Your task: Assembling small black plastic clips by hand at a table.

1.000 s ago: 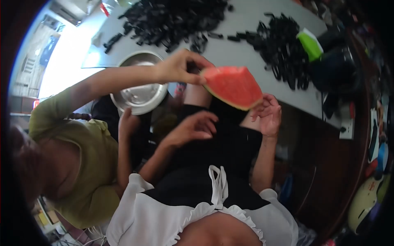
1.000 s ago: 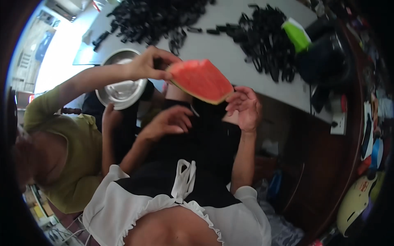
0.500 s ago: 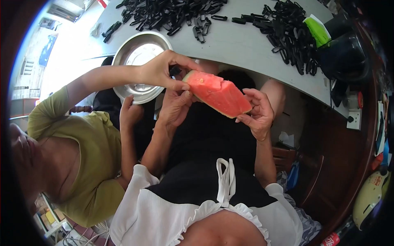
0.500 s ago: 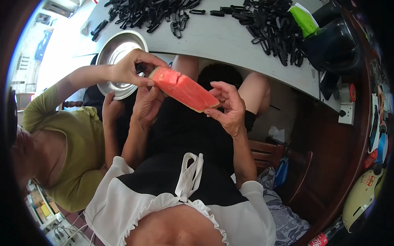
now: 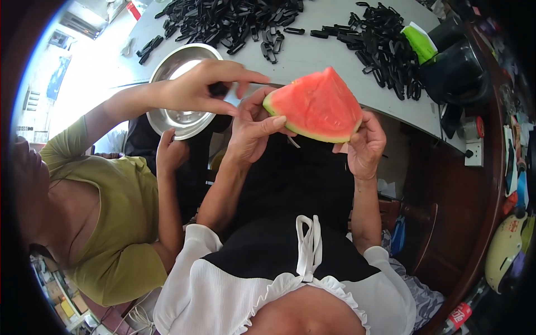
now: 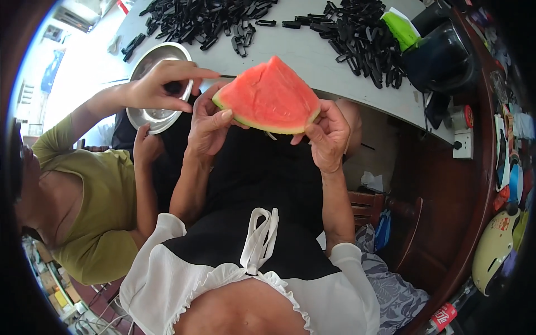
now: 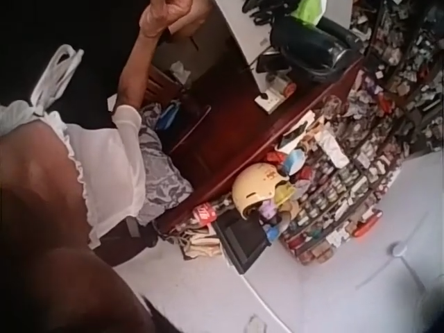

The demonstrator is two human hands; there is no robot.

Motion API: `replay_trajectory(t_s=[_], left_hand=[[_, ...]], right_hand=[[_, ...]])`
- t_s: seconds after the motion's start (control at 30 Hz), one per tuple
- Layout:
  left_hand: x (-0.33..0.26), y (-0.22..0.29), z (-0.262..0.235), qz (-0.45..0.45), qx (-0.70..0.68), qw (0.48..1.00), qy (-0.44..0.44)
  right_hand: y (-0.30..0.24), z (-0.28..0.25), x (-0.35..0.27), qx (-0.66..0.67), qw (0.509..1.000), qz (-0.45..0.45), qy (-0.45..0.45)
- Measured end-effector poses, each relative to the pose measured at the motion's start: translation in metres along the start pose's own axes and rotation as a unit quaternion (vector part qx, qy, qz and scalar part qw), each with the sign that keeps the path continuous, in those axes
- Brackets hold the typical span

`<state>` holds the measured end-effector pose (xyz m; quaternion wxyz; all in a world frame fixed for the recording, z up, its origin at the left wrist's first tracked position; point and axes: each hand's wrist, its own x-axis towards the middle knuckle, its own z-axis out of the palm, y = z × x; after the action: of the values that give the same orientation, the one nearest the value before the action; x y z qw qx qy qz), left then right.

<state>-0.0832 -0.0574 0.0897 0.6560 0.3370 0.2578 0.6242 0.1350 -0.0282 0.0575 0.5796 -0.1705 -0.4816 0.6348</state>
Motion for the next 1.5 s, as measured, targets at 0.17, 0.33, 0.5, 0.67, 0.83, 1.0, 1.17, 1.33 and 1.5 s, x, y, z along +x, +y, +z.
replay_trajectory(t_s=[0.17,0.33,0.5,0.67,0.83,1.0,1.17,1.33,1.5], left_hand=[[0.008,-0.003,0.014,0.011,0.110,0.994,0.005],[0.009,-0.007,0.016,0.035,0.109,0.993,0.025],[0.011,-0.014,0.006,0.026,0.093,0.995,0.011],[0.013,-0.028,0.003,0.011,0.026,0.999,0.027],[0.023,-0.026,0.001,-0.009,0.015,1.000,0.022],[0.029,-0.029,0.000,-0.024,0.000,1.000,0.006],[0.026,-0.033,0.015,0.011,0.105,0.992,0.063],[0.025,-0.037,0.015,0.024,0.085,0.994,0.059],[0.027,-0.041,0.019,0.092,0.097,0.989,0.056]], right_hand=[[-0.013,0.011,0.002,-0.085,0.993,0.035,0.075],[-0.017,0.011,0.005,-0.127,0.986,0.070,0.076],[-0.005,0.009,0.010,-0.105,0.991,0.020,0.082],[0.007,0.003,0.011,-0.072,0.993,-0.043,0.086],[0.005,0.002,0.013,-0.048,0.992,-0.060,0.103],[0.007,-0.001,0.014,-0.055,0.990,-0.053,0.119],[0.008,0.000,0.015,-0.050,0.984,-0.027,0.167],[0.005,0.003,0.014,-0.104,0.986,-0.023,0.132],[0.011,0.002,0.018,-0.100,0.984,-0.057,0.139]])
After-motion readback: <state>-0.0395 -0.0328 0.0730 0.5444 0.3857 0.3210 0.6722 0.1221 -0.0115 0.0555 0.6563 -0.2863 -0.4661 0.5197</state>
